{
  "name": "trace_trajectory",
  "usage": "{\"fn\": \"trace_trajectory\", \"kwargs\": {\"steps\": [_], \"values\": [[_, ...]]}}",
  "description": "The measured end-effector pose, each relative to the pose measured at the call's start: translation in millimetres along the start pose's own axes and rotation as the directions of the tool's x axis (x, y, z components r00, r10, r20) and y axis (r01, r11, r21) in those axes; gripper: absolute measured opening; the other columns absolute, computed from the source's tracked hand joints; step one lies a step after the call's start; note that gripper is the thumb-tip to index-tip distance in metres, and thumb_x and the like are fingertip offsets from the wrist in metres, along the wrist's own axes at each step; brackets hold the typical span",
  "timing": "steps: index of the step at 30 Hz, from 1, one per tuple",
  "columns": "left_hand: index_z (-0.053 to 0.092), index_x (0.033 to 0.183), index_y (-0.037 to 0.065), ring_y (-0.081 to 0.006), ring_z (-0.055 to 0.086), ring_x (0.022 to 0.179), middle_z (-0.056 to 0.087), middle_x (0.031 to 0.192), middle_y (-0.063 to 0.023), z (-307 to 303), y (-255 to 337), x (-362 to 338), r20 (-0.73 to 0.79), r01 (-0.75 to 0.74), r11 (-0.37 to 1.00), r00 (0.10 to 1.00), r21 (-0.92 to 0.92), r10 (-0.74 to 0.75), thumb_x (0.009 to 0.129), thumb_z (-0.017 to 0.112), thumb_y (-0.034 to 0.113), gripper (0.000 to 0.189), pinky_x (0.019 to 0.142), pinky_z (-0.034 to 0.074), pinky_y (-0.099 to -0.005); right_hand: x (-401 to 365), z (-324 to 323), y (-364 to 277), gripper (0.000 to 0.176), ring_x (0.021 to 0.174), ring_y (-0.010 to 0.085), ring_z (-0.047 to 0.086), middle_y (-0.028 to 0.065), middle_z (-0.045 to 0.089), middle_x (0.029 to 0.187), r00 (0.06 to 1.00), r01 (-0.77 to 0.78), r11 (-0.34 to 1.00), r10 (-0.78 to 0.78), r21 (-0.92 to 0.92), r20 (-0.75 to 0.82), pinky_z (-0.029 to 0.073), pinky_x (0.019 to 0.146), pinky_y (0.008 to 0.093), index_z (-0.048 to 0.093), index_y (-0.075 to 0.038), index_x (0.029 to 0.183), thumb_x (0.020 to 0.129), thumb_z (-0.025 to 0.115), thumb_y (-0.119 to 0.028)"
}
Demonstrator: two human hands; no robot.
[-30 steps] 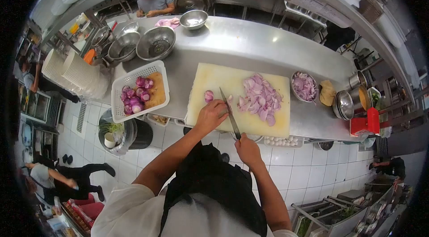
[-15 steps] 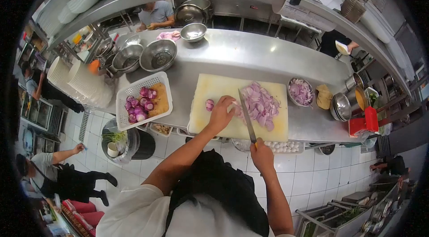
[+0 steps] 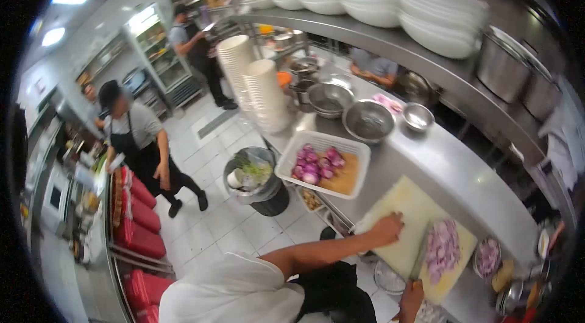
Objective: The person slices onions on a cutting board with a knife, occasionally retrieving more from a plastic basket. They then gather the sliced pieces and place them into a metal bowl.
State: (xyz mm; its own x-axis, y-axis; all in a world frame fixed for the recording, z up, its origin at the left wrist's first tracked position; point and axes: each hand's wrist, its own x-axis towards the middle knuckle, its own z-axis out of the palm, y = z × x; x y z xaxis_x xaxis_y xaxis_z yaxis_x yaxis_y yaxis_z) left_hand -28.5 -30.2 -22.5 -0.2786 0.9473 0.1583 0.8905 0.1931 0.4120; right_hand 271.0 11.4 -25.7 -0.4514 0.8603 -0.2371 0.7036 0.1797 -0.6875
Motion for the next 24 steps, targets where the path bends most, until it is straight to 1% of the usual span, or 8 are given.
{"fn": "trace_trajectory", "kwargs": {"steps": [3, 6, 9, 15, 18, 20, 21, 24], "values": [[0.07, 0.107, 0.001, -0.038, 0.06, 0.113, 0.056, 0.126, -0.0216, -16, 16, -12, -0.034, 0.015, 0.996, 0.999, -0.089, -0.018, 0.075, 0.083, 0.015, 0.037, 0.092, 0.057, -0.0459, 6, 13, 25, 0.023, 0.065, 0.0379, 0.067, 0.0218, 0.064, 0.076, 0.957, 0.203, 0.915, -0.261, -0.35, -0.129, 0.053, 0.062, 0.0496, 0.056, 0.001, 0.1, 0.1, 0.058, -0.022], [0.068, 0.103, 0.001, -0.0365, 0.06, 0.109, 0.057, 0.115, -0.0192, -5, 17, -16, -0.085, -0.05, 0.994, 0.996, -0.099, 0.041, 0.076, 0.081, 0.013, 0.032, 0.087, 0.057, -0.0449, -27, 7, -11, 0.041, 0.09, 0.0524, 0.069, 0.0316, 0.071, 0.094, 0.986, 0.168, 0.941, -0.16, -0.292, 0.053, 0.052, 0.078, 0.0602, 0.06, -0.003, 0.116, 0.104, 0.056, -0.042], [0.068, 0.103, 0.001, -0.0361, 0.06, 0.109, 0.058, 0.113, -0.0186, -6, 16, -17, -0.102, -0.087, 0.991, 0.992, -0.106, 0.077, 0.076, 0.081, 0.013, 0.032, 0.087, 0.057, -0.0449, -39, 23, -10, 0.035, 0.072, 0.0467, 0.068, 0.0259, 0.069, 0.082, 0.941, 0.332, 0.92, -0.338, -0.211, 0.004, 0.052, 0.065, 0.0557, 0.06, -0.001, 0.109, 0.104, 0.054, -0.036], [0.068, 0.108, 0.002, -0.0361, 0.06, 0.108, 0.057, 0.108, -0.0185, 2, 24, -6, -0.075, -0.121, 0.984, 0.991, -0.128, 0.112, 0.078, 0.082, 0.017, 0.037, 0.087, 0.056, -0.0459, -35, 19, -5, 0.03, 0.057, 0.0259, 0.059, 0.0154, 0.061, 0.071, 0.985, -0.072, 0.986, 0.046, 0.148, 0.167, 0.049, 0.054, 0.0452, 0.063, -0.006, 0.108, 0.101, 0.056, -0.035], [0.067, 0.118, 0.004, -0.0389, 0.059, 0.118, 0.059, 0.117, -0.021, -3, 37, -12, -0.16, -0.146, 0.967, 0.981, -0.207, 0.114, 0.085, 0.074, 0.016, 0.036, 0.096, 0.054, -0.0477, -33, 22, -13, 0.024, 0.062, 0.0364, 0.064, 0.0204, 0.064, 0.074, 0.998, 0.051, 0.994, -0.054, 0.096, 0.033, 0.051, 0.06, 0.0496, 0.061, -0.003, 0.108, 0.097, 0.062, -0.024], [0.066, 0.128, 0.006, -0.0419, 0.054, 0.131, 0.059, 0.134, -0.0232, 27, 31, -6, -0.373, -0.376, 0.926, 0.865, -0.039, 0.335, 0.09, 0.064, 0.014, 0.039, 0.109, 0.047, -0.0482, -37, 28, -10, 0.027, 0.072, 0.0437, 0.068, 0.0248, 0.068, 0.081, 0.956, 0.238, 0.968, -0.249, -0.082, -0.158, 0.053, 0.067, 0.0534, 0.061, -0.001, 0.113, 0.094, 0.066, -0.02], [0.065, 0.135, 0.01, -0.0426, 0.048, 0.14, 0.055, 0.145, -0.0231, 5, 38, -6, -0.154, -0.432, 0.898, 0.896, -0.086, 0.416, 0.093, 0.057, 0.012, 0.043, 0.119, 0.038, -0.0488, -42, 28, -9, 0.032, 0.077, 0.0459, 0.069, 0.0268, 0.07, 0.085, 0.886, 0.333, 0.915, -0.387, -0.228, -0.257, 0.053, 0.071, 0.0554, 0.062, -0.002, 0.117, 0.093, 0.068, -0.023], [0.061, 0.146, 0.02, -0.0394, 0.038, 0.15, 0.042, 0.16, -0.0217, -34, 59, -25, -0.095, -0.606, 0.791, 0.795, -0.08, 0.599, 0.09, 0.059, 0.009, 0.057, 0.125, 0.028, -0.0568, -60, -3, -63, 0.03, 0.085, 0.0464, 0.07, 0.0234, 0.073, 0.092, 0.973, 0.055, 0.946, -0.122, -0.318, -0.194, 0.054, 0.075, 0.0561, 0.062, -0.005, 0.112, 0.09, 0.071, -0.024]]}}
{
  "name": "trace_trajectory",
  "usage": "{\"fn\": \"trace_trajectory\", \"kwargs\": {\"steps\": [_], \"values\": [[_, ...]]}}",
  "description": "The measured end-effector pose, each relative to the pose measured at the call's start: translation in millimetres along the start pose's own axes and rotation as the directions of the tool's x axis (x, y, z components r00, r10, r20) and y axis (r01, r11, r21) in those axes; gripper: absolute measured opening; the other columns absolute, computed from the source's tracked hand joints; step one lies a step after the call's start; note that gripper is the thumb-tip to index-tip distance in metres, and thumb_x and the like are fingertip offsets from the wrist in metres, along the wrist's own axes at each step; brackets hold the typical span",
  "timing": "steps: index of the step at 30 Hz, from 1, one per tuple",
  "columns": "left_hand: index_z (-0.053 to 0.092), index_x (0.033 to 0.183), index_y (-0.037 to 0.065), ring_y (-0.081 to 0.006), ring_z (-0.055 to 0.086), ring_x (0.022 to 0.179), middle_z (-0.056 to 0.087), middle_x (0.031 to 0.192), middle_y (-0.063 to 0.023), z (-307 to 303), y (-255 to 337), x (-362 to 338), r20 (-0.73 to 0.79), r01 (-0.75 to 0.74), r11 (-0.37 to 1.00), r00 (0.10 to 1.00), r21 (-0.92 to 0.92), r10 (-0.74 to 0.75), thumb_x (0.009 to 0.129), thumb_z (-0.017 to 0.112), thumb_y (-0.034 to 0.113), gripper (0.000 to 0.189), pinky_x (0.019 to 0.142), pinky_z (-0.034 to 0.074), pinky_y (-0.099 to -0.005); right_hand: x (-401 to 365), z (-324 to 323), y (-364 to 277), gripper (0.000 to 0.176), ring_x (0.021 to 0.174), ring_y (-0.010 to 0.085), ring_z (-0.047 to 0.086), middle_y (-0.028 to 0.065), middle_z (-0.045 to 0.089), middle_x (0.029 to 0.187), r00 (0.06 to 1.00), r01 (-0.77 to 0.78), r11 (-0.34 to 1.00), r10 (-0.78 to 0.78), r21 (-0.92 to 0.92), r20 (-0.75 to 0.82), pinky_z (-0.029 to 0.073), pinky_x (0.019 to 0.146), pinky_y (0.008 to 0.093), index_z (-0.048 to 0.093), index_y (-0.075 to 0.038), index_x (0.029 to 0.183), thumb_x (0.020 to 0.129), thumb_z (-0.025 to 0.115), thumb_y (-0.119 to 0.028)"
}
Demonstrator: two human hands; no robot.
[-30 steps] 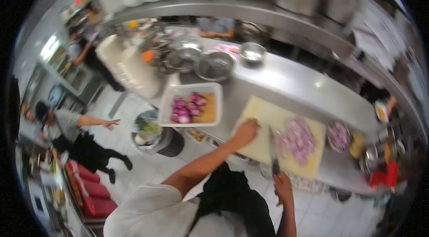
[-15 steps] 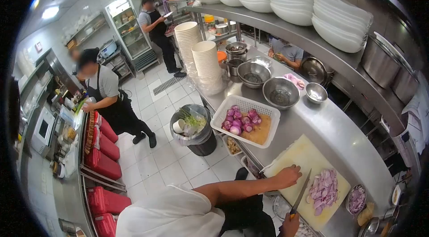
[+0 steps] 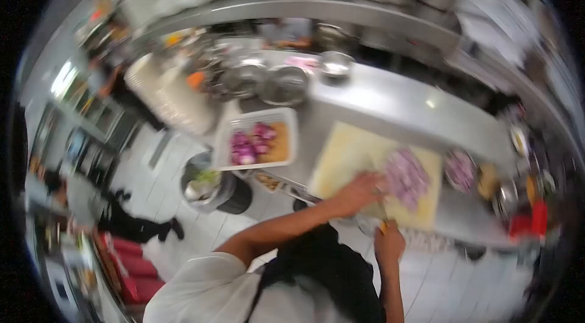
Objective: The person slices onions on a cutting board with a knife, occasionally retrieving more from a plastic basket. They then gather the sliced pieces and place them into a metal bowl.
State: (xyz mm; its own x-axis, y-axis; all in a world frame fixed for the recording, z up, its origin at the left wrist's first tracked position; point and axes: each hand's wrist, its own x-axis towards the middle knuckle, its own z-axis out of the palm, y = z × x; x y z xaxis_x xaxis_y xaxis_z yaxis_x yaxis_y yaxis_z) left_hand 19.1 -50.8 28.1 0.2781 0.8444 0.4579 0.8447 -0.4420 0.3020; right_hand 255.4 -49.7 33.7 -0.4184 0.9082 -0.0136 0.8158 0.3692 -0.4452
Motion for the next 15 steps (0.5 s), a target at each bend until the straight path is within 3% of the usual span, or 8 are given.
{"fn": "trace_trajectory", "kwargs": {"steps": [2, 4, 8, 15], "values": [[0.061, 0.147, 0.022, -0.0383, 0.033, 0.154, 0.04, 0.163, -0.0182, -15, 17, 12, 0.163, -0.093, 0.993, 0.983, 0.073, 0.08, 0.09, 0.059, 0.007, 0.059, 0.127, 0.023, -0.0587, 1, -11, -7, 0.036, 0.084, 0.0451, 0.071, 0.0224, 0.073, 0.089, 0.995, 0.03, 0.999, -0.025, 0.045, -0.094, 0.055, 0.075, 0.0542, 0.062, -0.008, 0.116, 0.084, 0.075, -0.017], [0.06, 0.148, 0.024, -0.0389, 0.033, 0.153, 0.038, 0.165, -0.0166, 3, 13, 15, 0.191, -0.12, 0.99, 0.976, 0.072, 0.104, 0.088, 0.061, 0.005, 0.063, 0.127, 0.023, -0.059, -1, -26, -15, 0.041, 0.081, 0.0371, 0.073, 0.0175, 0.073, 0.088, 0.992, 0.057, 0.997, -0.061, -0.043, -0.11, 0.057, 0.072, 0.0479, 0.06, -0.006, 0.118, 0.084, 0.079, -0.017], [0.059, 0.148, 0.027, -0.0396, 0.034, 0.153, 0.034, 0.166, -0.0147, 37, -11, 29, 0.175, -0.067, 0.996, 0.983, 0.067, 0.054, 0.085, 0.063, 0.001, 0.069, 0.127, 0.024, -0.0595, -3, -42, -7, 0.047, 0.082, 0.0371, 0.072, 0.0152, 0.07, 0.088, 0.991, 0.02, 0.993, -0.034, -0.116, -0.126, 0.056, 0.072, 0.0471, 0.057, -0.006, 0.12, 0.081, 0.082, -0.015], [0.055, 0.152, 0.024, -0.0407, 0.034, 0.152, 0.035, 0.164, -0.0163, 35, -42, 48, 0.232, -0.017, 0.993, 0.973, 0.119, -0.011, 0.084, 0.069, 0.004, 0.072, 0.126, 0.026, -0.0601, -56, -96, 8, 0.042, 0.079, 0.038, 0.071, 0.0161, 0.07, 0.085, 0.988, -0.073, 0.992, 0.059, -0.101, -0.144, 0.056, 0.07, 0.048, 0.058, -0.007, 0.11, 0.078, 0.084, -0.012]]}}
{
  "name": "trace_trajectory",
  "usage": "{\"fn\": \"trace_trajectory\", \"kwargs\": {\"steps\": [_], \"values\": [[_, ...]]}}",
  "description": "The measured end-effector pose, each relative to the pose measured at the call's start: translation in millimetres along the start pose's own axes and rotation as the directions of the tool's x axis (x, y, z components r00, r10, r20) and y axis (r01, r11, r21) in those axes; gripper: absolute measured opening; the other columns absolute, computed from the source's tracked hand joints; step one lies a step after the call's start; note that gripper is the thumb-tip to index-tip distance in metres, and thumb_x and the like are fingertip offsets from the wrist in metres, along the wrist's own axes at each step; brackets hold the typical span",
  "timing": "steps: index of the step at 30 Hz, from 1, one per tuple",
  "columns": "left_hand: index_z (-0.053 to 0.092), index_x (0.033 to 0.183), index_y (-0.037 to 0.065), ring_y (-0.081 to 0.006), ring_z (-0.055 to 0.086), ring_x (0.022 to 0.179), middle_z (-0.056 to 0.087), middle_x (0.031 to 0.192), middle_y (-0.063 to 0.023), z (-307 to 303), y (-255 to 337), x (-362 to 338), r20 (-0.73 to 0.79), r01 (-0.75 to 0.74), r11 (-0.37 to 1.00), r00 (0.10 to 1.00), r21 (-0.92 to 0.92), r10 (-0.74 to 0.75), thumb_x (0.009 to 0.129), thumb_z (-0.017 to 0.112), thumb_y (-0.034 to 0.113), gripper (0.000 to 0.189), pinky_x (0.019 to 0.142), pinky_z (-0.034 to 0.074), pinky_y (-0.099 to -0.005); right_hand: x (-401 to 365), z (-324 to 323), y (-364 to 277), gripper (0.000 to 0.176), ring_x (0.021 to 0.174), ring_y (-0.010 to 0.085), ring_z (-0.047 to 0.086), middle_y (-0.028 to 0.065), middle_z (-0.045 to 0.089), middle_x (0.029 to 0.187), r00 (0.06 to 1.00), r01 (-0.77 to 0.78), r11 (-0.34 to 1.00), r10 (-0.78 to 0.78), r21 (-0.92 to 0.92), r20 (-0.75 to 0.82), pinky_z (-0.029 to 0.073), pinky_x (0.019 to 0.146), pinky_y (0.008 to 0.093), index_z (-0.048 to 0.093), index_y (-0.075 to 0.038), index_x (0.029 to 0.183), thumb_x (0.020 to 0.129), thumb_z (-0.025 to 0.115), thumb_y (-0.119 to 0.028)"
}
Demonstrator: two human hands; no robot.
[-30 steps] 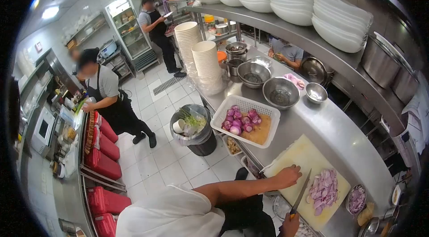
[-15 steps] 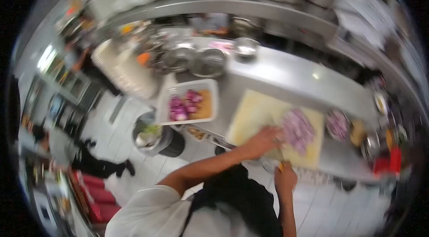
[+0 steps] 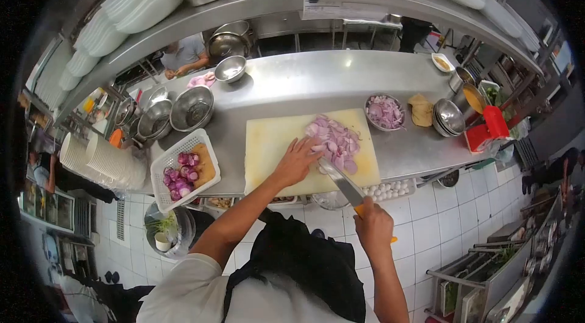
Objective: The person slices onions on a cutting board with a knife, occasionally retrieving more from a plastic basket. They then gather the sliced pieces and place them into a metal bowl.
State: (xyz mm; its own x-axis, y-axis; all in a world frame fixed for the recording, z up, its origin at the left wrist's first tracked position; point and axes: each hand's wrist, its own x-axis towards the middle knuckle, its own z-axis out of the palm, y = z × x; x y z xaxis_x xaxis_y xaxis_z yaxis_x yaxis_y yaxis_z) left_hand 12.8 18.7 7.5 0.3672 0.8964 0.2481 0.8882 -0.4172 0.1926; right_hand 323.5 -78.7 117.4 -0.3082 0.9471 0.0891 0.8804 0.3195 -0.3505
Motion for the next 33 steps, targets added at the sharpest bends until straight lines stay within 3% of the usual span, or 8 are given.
{"fn": "trace_trajectory", "kwargs": {"steps": [5, 9, 15, 20, 24, 27, 30, 33], "values": [[0.057, 0.15, 0.016, -0.0417, 0.04, 0.147, 0.039, 0.161, -0.0187, -17, -15, 4, -0.11, 0.087, 0.991, 0.989, -0.1, -0.098, 0.087, 0.07, 0.009, 0.064, 0.124, 0.03, -0.0566, -33, -33, -12, 0.037, 0.08, 0.0405, 0.072, 0.0197, 0.073, 0.088, 0.986, -0.163, 0.981, 0.16, 0.104, 0.04, 0.056, 0.071, 0.049, 0.061, -0.007, 0.115, 0.084, 0.081, -0.016], [0.064, 0.141, 0.013, -0.0386, 0.054, 0.134, 0.055, 0.147, -0.0179, -16, -30, -30, -0.187, 0.289, 0.907, 0.916, -0.305, -0.354, 0.086, 0.076, 0.015, 0.056, 0.116, 0.042, -0.0481, -43, -2, -13, 0.034, 0.081, 0.0452, 0.071, 0.0245, 0.073, 0.085, 0.938, -0.333, 0.875, 0.27, 0.352, 0.217, 0.056, 0.071, 0.0505, 0.063, -0.006, 0.122, 0.094, 0.075, -0.023], [0.072, 0.122, 0.011, -0.0331, 0.065, 0.113, 0.067, 0.121, -0.013, -21, -14, -75, -0.222, 0.246, 0.923, 0.922, -0.297, -0.317, 0.082, 0.079, 0.016, 0.041, 0.097, 0.052, -0.0439, -21, 79, -11, 0.037, 0.087, 0.049, 0.07, 0.0284, 0.072, 0.092, 0.911, -0.331, 0.788, 0.124, 0.519, 0.394, 0.056, 0.075, 0.0501, 0.065, -0.004, 0.126, 0.1, 0.068, -0.03], [0.07, 0.122, 0.008, -0.034, 0.064, 0.114, 0.065, 0.124, -0.0126, -18, -18, -68, -0.145, 0.422, 0.859, 0.868, -0.29, -0.475, 0.08, 0.082, 0.013, 0.044, 0.098, 0.053, -0.0431, 20, 99, -12, 0.04, 0.083, 0.0448, 0.072, 0.0231, 0.073, 0.087, 0.804, -0.466, 0.698, 0.077, 0.543, 0.59, 0.053, 0.073, 0.0507, 0.063, -0.004, 0.128, 0.1, 0.067, -0.033], [0.069, 0.121, 0.006, -0.0353, 0.065, 0.113, 0.065, 0.124, -0.0132, -19, -15, -71, -0.267, 0.34, 0.889, 0.866, -0.307, -0.423, 0.081, 0.08, 0.011, 0.043, 0.098, 0.054, -0.0437, 31, 108, -13, 0.033, 0.078, 0.0487, 0.068, 0.0262, 0.07, 0.085, 0.968, -0.074, 0.898, -0.04, 0.433, 0.247, 0.052, 0.07, 0.0563, 0.061, -0.003, 0.119, 0.101, 0.064, -0.03], [0.068, 0.121, 0.006, -0.0366, 0.065, 0.112, 0.065, 0.122, -0.0141, -20, -17, -70, -0.163, 0.355, 0.856, 0.884, -0.375, -0.438, 0.082, 0.08, 0.011, 0.041, 0.098, 0.054, -0.0442, 26, 84, -35, 0.029, 0.079, 0.0502, 0.068, 0.027, 0.07, 0.084, 0.959, -0.073, 0.917, -0.044, 0.392, 0.28, 0.052, 0.07, 0.0582, 0.06, -0.003, 0.117, 0.101, 0.063, -0.026], [0.067, 0.115, 0.007, -0.0367, 0.066, 0.104, 0.064, 0.114, -0.0142, -22, -11, -69, -0.248, 0.285, 0.894, 0.891, -0.345, -0.38, 0.083, 0.078, 0.01, 0.034, 0.089, 0.055, -0.0456, 13, 83, -41, 0.028, 0.078, 0.0494, 0.068, 0.0271, 0.07, 0.08, 0.965, -0.036, 0.944, -0.053, 0.329, 0.256, 0.052, 0.069, 0.0583, 0.061, -0.003, 0.117, 0.101, 0.063, -0.025], [0.068, 0.117, 0.006, -0.0374, 0.066, 0.108, 0.064, 0.12, -0.0135, -27, -6, -66, -0.144, 0.323, 0.873, 0.907, -0.366, -0.397, 0.083, 0.079, 0.011, 0.036, 0.093, 0.055, -0.0449, 0, 79, -46, 0.028, 0.076, 0.0481, 0.069, 0.0269, 0.07, 0.079, 0.962, -0.014, 0.963, -0.061, 0.27, 0.267, 0.053, 0.069, 0.0582, 0.059, -0.002, 0.118, 0.101, 0.063, -0.024]]}}
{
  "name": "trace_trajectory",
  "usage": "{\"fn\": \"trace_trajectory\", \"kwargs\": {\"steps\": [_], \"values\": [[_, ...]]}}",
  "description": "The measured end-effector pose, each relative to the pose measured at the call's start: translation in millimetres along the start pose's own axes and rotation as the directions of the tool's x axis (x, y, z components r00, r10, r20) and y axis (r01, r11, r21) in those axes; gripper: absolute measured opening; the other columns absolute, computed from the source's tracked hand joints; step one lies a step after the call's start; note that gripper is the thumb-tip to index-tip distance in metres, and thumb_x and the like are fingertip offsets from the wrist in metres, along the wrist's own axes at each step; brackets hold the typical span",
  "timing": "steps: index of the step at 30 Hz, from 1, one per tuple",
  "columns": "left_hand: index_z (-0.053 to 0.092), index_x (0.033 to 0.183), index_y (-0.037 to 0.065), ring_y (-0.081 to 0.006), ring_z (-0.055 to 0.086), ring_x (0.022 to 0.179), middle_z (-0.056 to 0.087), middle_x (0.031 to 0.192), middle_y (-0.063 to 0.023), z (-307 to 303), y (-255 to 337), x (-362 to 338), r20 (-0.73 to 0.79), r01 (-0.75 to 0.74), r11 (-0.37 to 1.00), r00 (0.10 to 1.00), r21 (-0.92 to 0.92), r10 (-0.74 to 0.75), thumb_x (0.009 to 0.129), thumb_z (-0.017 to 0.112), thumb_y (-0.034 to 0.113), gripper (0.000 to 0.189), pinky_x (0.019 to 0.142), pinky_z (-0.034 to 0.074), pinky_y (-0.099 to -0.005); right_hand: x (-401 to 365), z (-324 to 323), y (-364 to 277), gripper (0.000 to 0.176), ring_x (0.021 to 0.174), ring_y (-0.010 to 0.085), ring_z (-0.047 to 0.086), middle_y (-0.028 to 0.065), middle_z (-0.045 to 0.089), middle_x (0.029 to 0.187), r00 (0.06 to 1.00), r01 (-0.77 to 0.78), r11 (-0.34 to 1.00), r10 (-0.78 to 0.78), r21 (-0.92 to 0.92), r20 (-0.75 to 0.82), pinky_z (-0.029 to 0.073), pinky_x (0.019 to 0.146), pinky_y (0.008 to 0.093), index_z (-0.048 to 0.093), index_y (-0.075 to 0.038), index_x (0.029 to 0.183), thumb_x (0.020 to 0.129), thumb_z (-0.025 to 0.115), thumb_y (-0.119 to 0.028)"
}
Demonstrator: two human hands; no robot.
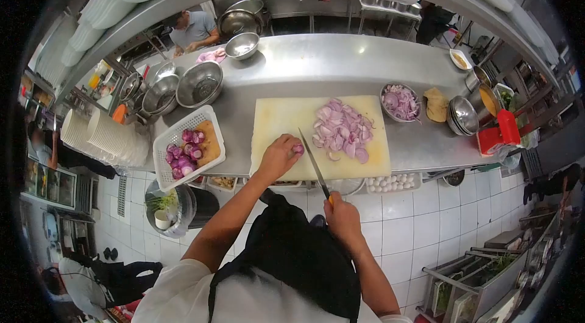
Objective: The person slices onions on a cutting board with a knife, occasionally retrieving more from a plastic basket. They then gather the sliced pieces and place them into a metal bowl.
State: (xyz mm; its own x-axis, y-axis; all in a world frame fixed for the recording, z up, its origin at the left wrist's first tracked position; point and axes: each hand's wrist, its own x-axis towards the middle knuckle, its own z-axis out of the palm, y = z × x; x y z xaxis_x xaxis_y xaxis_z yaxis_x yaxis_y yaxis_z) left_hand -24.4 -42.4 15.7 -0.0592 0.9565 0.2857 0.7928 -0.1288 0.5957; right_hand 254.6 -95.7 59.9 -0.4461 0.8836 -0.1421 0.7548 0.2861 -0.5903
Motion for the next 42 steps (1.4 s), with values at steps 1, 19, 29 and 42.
{"fn": "trace_trajectory", "kwargs": {"steps": [1, 19, 29, 42], "values": [[0.068, 0.117, 0.006, -0.0373, 0.066, 0.107, 0.064, 0.119, -0.0132, 0, 0, 2, 0.012, -0.003, 1.0, 1.0, -0.002, 0.003, 0.084, 0.079, 0.011, 0.035, 0.092, 0.055, -0.045, -2, -1, -1, 0.028, 0.076, 0.0476, 0.07, 0.0268, 0.07, 0.079, 1.0, 0.002, 1.0, -0.002, -0.023, 0.012, 0.054, 0.069, 0.0582, 0.058, -0.002, 0.118, 0.101, 0.063, -0.023], [0.069, 0.108, 0.008, -0.0356, 0.068, 0.098, 0.065, 0.113, -0.0112, 2, -2, 8, 0.028, -0.106, 0.994, 0.994, -0.033, 0.106, 0.083, 0.076, 0.007, 0.026, 0.085, 0.057, -0.0451, 9, 35, 0, 0.024, 0.072, 0.0467, 0.071, 0.0268, 0.07, 0.075, 0.998, 0.025, 0.997, -0.02, -0.072, 0.067, 0.056, 0.066, 0.0585, 0.053, 0.002, 0.106, 0.101, 0.058, -0.021], [0.07, 0.113, 0.007, -0.0345, 0.07, 0.099, 0.067, 0.112, -0.0104, 3, -5, 7, 0.033, -0.05, 0.998, 0.998, -0.036, 0.051, 0.081, 0.079, 0.006, 0.033, 0.086, 0.058, -0.0422, 10, 6, -2, 0.025, 0.071, 0.0488, 0.069, 0.0275, 0.07, 0.076, 0.996, -0.002, 0.998, 0.007, -0.063, 0.086, 0.055, 0.068, 0.0595, 0.054, 0.002, 0.106, 0.102, 0.056, -0.022], [0.07, 0.107, 0.006, -0.0342, 0.069, 0.096, 0.066, 0.107, -0.0109, 5, -6, 6, -0.015, -0.069, 0.995, 0.998, -0.07, 0.068, 0.083, 0.077, 0.005, 0.026, 0.083, 0.058, -0.0429, 15, 35, 5, 0.024, 0.072, 0.0495, 0.069, 0.0282, 0.069, 0.076, 0.997, -0.001, 0.997, 0.006, -0.072, 0.077, 0.055, 0.068, 0.0611, 0.053, 0.002, 0.106, 0.101, 0.056, -0.022]]}}
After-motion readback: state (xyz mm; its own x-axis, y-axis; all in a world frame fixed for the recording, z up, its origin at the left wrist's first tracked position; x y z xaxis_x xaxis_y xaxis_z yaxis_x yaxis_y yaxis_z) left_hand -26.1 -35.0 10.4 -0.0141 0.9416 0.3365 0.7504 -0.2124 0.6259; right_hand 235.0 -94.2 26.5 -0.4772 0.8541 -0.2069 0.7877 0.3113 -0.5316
